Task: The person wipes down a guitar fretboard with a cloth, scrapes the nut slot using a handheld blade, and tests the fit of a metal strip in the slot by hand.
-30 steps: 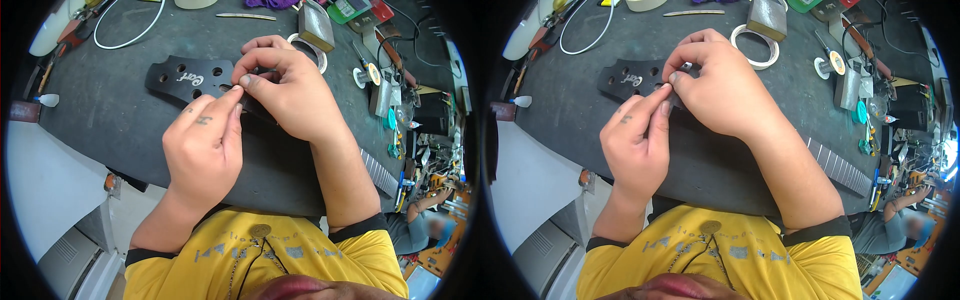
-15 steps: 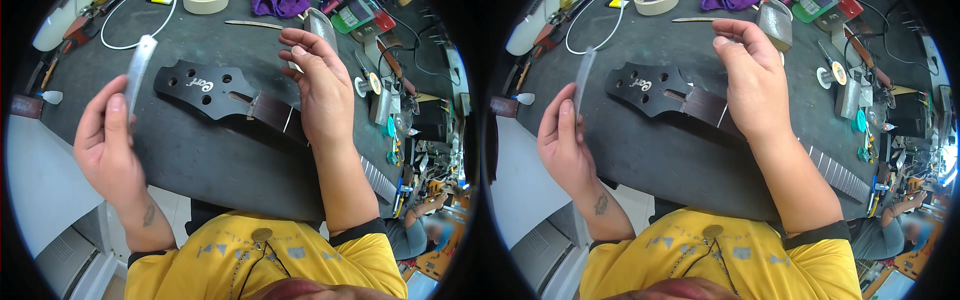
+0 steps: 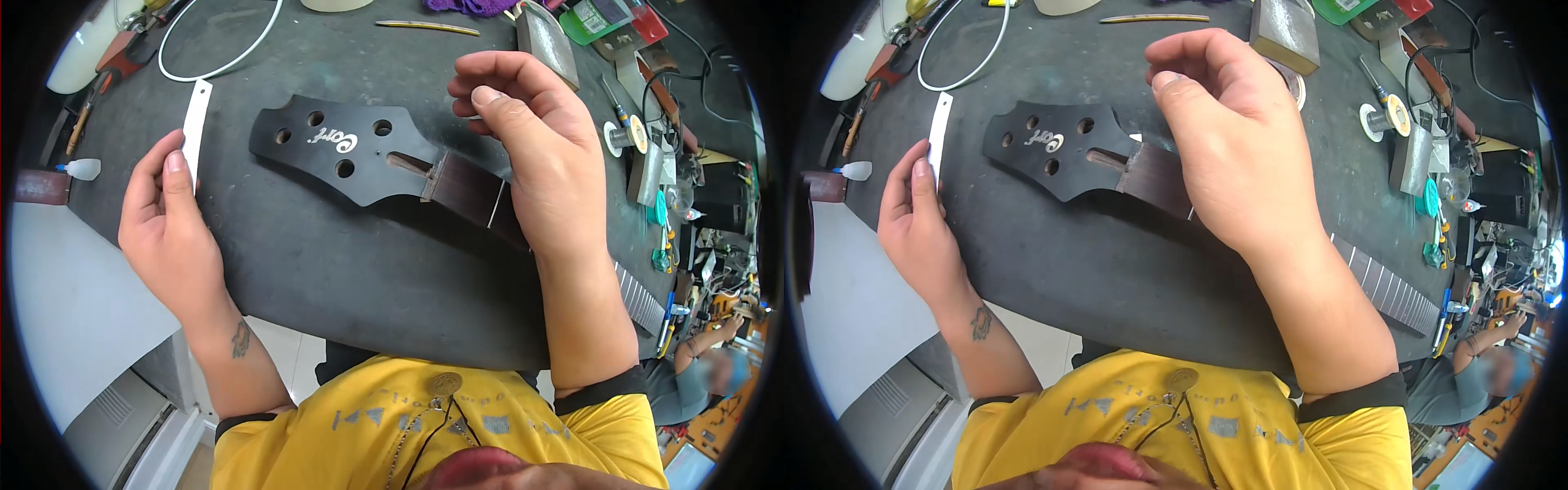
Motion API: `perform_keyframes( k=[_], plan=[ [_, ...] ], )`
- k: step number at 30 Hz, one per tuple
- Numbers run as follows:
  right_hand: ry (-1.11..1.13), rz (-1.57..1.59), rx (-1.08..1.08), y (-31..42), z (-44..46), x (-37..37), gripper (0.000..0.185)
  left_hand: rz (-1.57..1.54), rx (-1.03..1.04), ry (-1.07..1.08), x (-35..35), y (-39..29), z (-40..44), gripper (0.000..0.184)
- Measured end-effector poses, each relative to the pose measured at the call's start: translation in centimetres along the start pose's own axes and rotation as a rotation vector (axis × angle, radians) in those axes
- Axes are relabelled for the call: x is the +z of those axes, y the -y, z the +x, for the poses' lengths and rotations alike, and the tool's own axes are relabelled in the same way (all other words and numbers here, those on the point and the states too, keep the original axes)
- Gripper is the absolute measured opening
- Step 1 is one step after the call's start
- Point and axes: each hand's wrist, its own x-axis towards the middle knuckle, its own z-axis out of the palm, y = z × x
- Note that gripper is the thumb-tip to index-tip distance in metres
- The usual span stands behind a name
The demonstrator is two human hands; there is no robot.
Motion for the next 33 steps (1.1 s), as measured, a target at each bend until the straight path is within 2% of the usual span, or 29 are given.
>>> perform_keyframes(
  k=[5, 9, 12, 16, 19, 26, 27, 29, 30, 31, 33],
  plan=[
    [0.005, -0.02, 0.025, -0.1, 0.2, -0.1, 0.029, -0.112, -0.038, 0.002, 0.0, 0.9, 0.4, 0.028],
    [0.002, -0.078, -0.01, -0.9, 0.5, -0.1, 0.031, -0.08, -0.053, -0.009, 0.0, 0.8, 0.6, 0.029],
    [0.038, -0.163, 0.028, 0.0, 0.1, 0.2, 0.034, 0.147, 0.086, -0.056, 0.1, 0.9, 0.6, 0.027],
    [0.212, -0.591, -0.195, 0.4, -0.6, 0.4, 0.043, 0.36, 0.209, -0.076, -0.2, 0.8, 0.4, 0.027],
    [0.288, -0.732, -0.005, 3.1, -1.4, 0.3, 0.049, 0.435, 0.25, -0.055, -0.1, 1.0, 0.7, 0.027],
    [0.384, -0.904, -0.016, 3.3, -0.8, -0.5, 0.055, 0.633, 0.194, -0.009, 0.3, 0.7, 0.4, 0.023],
    [0.35, -0.852, -0.043, 4.0, -1.2, -1.0, 0.051, 0.625, 0.18, 0.002, 0.1, 0.5, 0.5, 0.022],
    [0.171, -0.758, -0.304, 4.1, -1.1, -2.1, 0.045, 0.612, 0.137, 0.02, -0.3, 0.2, 0.3, 0.022],
    [0.088, -0.711, -0.437, 4.2, -0.7, -2.5, 0.043, 0.549, 0.225, 0.003, -0.3, -0.7, -0.5, 0.019],
    [0.106, -0.69, -0.485, 5.3, -0.7, -2.9, 0.031, 0.485, 0.31, -0.012, -0.3, -2.3, -1.7, 0.017],
    [0.22, -0.705, -0.67, 6.9, -0.9, -3.7, 0.025, 0.371, 0.5, -0.007, 0.9, -4.4, -4.8, 0.011]
  ],
)
